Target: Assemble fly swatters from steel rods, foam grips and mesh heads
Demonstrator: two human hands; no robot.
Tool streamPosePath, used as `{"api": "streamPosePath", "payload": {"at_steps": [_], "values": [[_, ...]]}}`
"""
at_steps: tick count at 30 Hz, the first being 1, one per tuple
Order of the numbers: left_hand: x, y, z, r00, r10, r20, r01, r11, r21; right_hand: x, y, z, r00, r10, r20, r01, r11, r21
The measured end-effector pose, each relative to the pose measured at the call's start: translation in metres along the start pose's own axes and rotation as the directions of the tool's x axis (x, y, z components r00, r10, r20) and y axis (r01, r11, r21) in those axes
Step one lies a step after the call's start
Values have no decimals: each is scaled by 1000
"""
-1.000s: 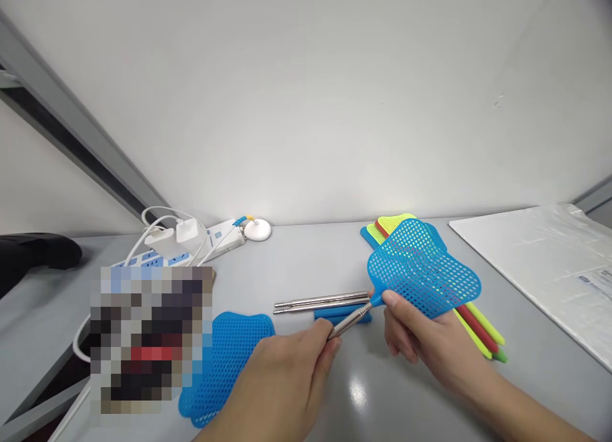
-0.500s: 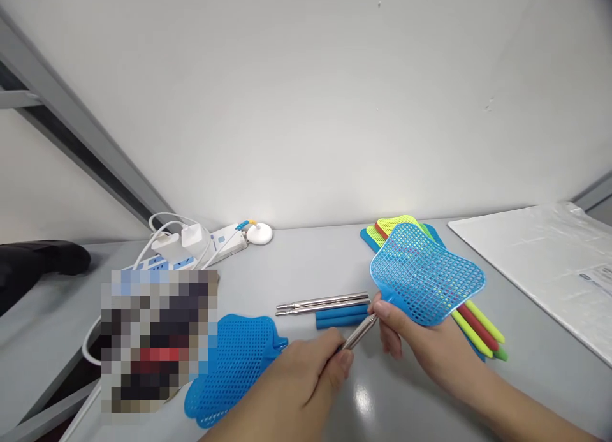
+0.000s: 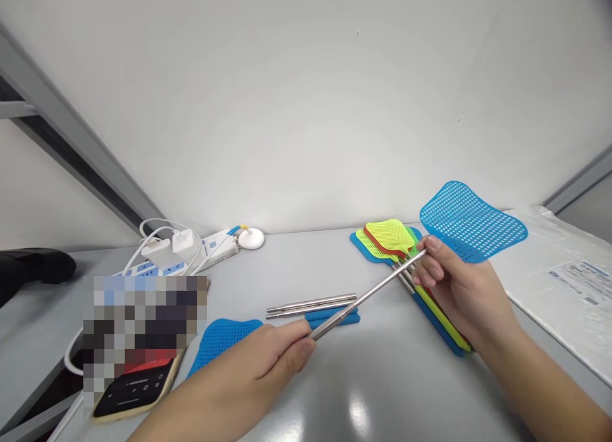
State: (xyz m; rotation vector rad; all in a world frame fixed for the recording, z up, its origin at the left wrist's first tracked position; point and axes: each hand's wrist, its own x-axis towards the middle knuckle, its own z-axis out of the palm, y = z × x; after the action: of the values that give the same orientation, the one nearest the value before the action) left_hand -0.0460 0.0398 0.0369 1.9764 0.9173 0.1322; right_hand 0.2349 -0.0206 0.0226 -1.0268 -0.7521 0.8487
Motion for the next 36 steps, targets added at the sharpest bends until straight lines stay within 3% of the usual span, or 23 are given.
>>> {"api": "streamPosePath", "payload": {"at_steps": [4,6,8,10,13,15,19,22,24,26,28,32,36], "values": [[4,-7,1,982,-52,181,95,967,-236,2,6,1,1000,12,-19,-12,1000,11],[8,-13,5,956,-13,292,134,908,-396,-2,14,4,998,61,0,-61,998,-21],[11,-18,10,927,52,372,164,834,-526,-11,20,10,987,131,96,-123,989,-84],[12,-19,14,891,101,442,214,765,-607,-24,24,19,951,209,230,-179,973,-145],[11,-13,19,855,127,503,283,698,-657,-42,27,33,859,315,403,-264,948,-178],[10,-9,22,844,129,520,305,682,-665,-50,27,40,806,357,472,-320,934,-161],[7,-2,26,845,109,524,307,703,-641,-55,33,44,763,384,520,-361,920,-150],[3,4,27,928,57,369,118,893,-435,-58,39,44,729,390,562,-362,917,-167],[1,8,27,982,85,171,-73,994,-75,-61,42,45,760,380,528,-350,923,-160],[0,9,28,990,139,39,-144,942,302,-63,42,47,818,347,459,-318,937,-140],[-1,9,29,986,167,-9,-136,833,536,-63,39,49,862,298,410,-274,955,-117],[2,6,25,963,262,-68,-134,679,722,-56,33,46,910,209,357,-174,977,-126],[5,0,11,950,289,-119,-91,621,779,-37,29,29,961,126,246,-99,988,-119]]}}
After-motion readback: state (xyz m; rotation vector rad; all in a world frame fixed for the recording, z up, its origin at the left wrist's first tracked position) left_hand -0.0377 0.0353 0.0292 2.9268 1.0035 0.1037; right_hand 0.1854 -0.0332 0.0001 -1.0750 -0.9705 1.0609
